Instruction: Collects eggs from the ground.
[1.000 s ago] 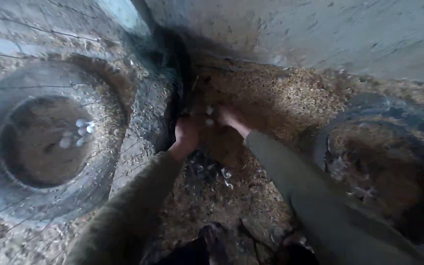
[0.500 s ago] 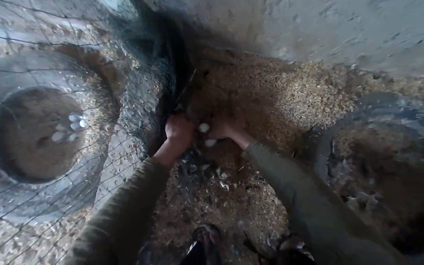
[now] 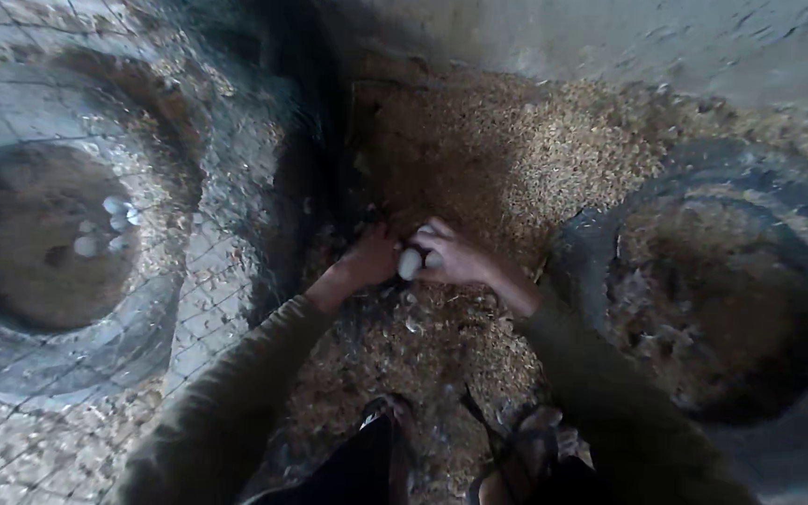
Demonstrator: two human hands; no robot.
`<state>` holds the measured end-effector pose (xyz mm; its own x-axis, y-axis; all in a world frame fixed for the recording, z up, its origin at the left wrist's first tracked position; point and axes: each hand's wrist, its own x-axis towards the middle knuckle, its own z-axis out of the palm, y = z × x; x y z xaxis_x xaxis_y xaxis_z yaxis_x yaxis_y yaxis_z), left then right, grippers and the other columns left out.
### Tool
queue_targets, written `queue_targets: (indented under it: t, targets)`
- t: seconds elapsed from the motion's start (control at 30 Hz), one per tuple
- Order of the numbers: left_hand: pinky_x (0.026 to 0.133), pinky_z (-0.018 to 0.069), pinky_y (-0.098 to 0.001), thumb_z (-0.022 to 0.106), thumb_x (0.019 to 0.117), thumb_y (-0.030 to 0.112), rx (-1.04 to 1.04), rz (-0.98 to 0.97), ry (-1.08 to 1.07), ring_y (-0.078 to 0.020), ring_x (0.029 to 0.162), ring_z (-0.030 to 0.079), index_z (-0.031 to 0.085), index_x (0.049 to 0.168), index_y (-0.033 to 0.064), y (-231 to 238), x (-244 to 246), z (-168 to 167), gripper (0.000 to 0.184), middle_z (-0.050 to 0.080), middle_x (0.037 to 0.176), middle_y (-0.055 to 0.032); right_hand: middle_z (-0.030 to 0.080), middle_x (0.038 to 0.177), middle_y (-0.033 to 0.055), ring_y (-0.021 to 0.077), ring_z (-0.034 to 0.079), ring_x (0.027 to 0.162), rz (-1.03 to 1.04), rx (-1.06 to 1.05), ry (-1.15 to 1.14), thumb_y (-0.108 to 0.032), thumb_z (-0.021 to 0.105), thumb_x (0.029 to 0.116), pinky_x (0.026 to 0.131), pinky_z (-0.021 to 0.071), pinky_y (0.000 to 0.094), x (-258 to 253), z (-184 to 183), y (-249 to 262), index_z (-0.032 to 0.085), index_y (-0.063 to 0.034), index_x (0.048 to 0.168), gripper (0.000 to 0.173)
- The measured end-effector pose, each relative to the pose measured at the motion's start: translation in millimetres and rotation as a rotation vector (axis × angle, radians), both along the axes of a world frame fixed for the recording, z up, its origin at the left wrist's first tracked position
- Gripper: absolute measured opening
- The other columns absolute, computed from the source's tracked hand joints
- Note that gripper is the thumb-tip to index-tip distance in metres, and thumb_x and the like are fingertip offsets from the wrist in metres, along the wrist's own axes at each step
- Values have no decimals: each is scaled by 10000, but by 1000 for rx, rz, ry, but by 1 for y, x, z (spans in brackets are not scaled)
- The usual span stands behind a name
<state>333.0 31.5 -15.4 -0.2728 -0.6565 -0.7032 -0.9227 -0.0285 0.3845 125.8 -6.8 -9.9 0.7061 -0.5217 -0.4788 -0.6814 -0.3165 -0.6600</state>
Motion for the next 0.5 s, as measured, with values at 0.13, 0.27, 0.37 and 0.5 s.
queue_targets:
  t: [0.13,0.27,0.37,0.5]
  targets:
    - [1205,248,-613,409,1103,292,34,43,140,-436,1481,316,568,1424,41,1,1,11,437,421,1556,-229,404,1592,118,320,523,1357,-26,115,68,-291,868,814,1043,499,547,-6,15,-14,518,-205,1484,761]
    - [1190,270,-620,550,1012,540,58,139,110,-427,1496,280,584,1406,103,4,-12,16,590,388,1582,-198,268,1665,129,360,482,1392,91,118,226,-274,887,780,1041,494,570,9,18,-28,450,-135,1527,876]
    - [1140,350,-626,639,946,581,93,194,53,-457,1467,316,566,1421,141,4,-22,12,651,325,1607,-222,301,1647,167,409,488,1371,109,85,254,-264,895,765,1020,487,615,22,13,-40,464,-134,1533,890]
    - [1102,398,-633,708,903,565,145,181,-16,-467,1454,336,516,1484,199,4,-27,18,713,285,1624,-233,226,1680,183,438,467,1384,82,143,301,-216,850,804,999,484,646,44,3,-61,472,-160,1532,823]
